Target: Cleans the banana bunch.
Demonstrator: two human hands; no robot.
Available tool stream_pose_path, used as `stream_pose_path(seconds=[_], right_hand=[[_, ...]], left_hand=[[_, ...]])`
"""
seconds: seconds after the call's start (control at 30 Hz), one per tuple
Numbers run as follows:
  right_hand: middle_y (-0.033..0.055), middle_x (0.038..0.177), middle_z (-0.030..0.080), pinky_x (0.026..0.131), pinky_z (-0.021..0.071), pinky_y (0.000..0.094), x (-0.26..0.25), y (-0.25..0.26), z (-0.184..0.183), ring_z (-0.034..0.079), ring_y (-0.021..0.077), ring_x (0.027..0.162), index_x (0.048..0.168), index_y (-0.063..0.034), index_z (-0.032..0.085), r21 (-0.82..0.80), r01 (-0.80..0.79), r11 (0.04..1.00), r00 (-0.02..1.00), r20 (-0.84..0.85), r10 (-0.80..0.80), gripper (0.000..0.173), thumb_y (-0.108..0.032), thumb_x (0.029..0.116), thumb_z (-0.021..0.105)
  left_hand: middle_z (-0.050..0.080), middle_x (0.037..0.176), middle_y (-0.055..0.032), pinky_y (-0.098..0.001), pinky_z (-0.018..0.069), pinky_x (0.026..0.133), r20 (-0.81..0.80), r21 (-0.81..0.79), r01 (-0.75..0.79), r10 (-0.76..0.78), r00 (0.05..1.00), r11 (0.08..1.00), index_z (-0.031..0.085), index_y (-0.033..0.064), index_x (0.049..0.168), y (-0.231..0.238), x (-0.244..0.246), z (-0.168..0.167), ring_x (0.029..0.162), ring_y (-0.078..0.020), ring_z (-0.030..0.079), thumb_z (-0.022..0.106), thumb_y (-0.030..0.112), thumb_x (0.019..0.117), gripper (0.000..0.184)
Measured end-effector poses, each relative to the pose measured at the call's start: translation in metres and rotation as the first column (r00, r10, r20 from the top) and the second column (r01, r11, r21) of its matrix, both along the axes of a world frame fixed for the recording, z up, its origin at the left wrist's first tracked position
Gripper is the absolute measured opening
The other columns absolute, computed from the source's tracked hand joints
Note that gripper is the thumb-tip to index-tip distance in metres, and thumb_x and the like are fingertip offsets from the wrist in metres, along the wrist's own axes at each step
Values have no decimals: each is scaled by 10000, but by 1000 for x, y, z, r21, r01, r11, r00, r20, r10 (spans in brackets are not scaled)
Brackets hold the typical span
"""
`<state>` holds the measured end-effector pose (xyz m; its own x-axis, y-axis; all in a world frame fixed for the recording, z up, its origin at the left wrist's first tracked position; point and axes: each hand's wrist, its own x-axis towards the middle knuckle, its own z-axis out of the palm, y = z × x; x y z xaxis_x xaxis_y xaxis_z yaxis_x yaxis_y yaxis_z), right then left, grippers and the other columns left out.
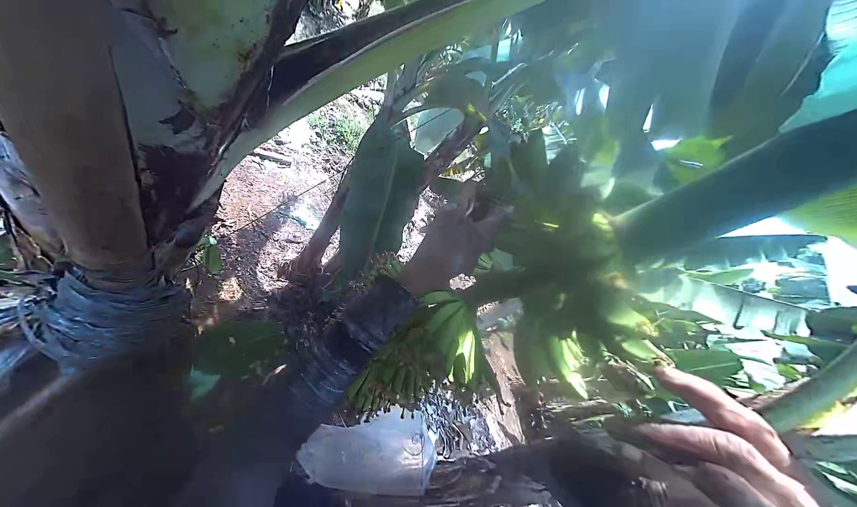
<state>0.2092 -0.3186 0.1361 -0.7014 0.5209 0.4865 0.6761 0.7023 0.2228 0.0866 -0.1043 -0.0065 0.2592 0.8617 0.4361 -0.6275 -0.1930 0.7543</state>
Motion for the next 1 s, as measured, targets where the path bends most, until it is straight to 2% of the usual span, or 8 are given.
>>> stream_pose_path(seconds=[0.17, 0.37, 0.53, 0.6, 0.67, 0.73, 0.87, 1.0], right_hand=[[-14, 1307, 673, 1120, 475, 463, -27, 0, 23, 599, 214, 1292, 1265, -212, 632, -26, 124, 992, 990, 73, -122, 325, -214, 947, 702], [224, 1509, 473, 999, 450, 558, -52, 70, 57, 512, 421, 1315, 1460, -155, 553, 293, 365, 884, 793, 400, -460, 555, -410, 973, 625], [153, 1154, 728, 1054, 508, 543, -46, 82, 60, 703, 319, 1086, 1208, -41, 709, 253, 159, 954, 939, 259, -225, 236, -122, 1006, 619], [156, 1080, 746, 1100, 431, 622, -41, 71, 58, 708, 333, 1055, 1142, -33, 720, 293, 111, 950, 923, 323, -207, 281, -262, 991, 659], [143, 1380, 632, 1147, 260, 691, -46, 64, 46, 568, 382, 1291, 1266, -100, 697, 332, 161, 929, 787, 525, -324, 391, -384, 1012, 612], [148, 1540, 499, 1158, 136, 767, -50, 68, 33, 397, 437, 1449, 1353, -91, 639, 367, 189, 911, 638, 659, -398, 334, -208, 1057, 536], [154, 1083, 743, 1167, 216, 739, -37, 62, 34, 581, 431, 1266, 1198, -36, 698, 253, 55, 966, 770, 605, -202, 221, -94, 999, 620], [61, 753, 692, 1097, 440, 605, -51, 33, 21, 709, 281, 870, 1028, -72, 722, -98, 23, 995, 807, 589, 39, 103, -153, 991, 670]], left_hand=[[671, 927, -117, -286, 491, 424, 117, -46, -161, 165, 979, 986, 557, 127, 1332, -14, 5, -2, 519, -176, 566, 568, 235, 1061, 291], [645, 988, -123, -314, 567, 605, 229, -213, -157, 206, 952, 964, 476, 10, 1383, 47, 1, 41, 707, -156, 627, 612, 171, 1024, 417], [589, 752, -73, -267, 500, 444, 320, -126, -189, 221, 921, 974, 590, -13, 1201, 77, -8, 52, 501, -130, 530, 520, 174, 1076, 236], [643, 860, -97, -252, 500, 441, 274, -44, -192, 196, 941, 980, 541, -1, 1292, 76, -21, 62, 524, -124, 558, 559, 157, 1059, 283], [661, 1016, -104, -238, 537, 562, 91, 96, -221, 213, 973, 971, 511, -10, 1364, 63, -37, 72, 684, -98, 622, 684, 108, 973, 443], [698, 1023, -73, -234, 543, 699, -12, 183, -322, 330, 944, 929, 651, 14, 1242, 62, -41, 74, 799, -66, 646, 738, 102, 921, 344], [635, 768, 8, -231, 495, 607, 6, 70, -435, 436, 900, 898, 704, 66, 970, 90, -38, 51, 639, -45, 574, 596, 246, 1041, 221], [619, 653, -19, -256, 501, 453, -135, 50, -27, 34, 990, 998, 672, 71, 855, 75, -46, 24, 503, -93, 579, 437, 471, 1080, 516]])
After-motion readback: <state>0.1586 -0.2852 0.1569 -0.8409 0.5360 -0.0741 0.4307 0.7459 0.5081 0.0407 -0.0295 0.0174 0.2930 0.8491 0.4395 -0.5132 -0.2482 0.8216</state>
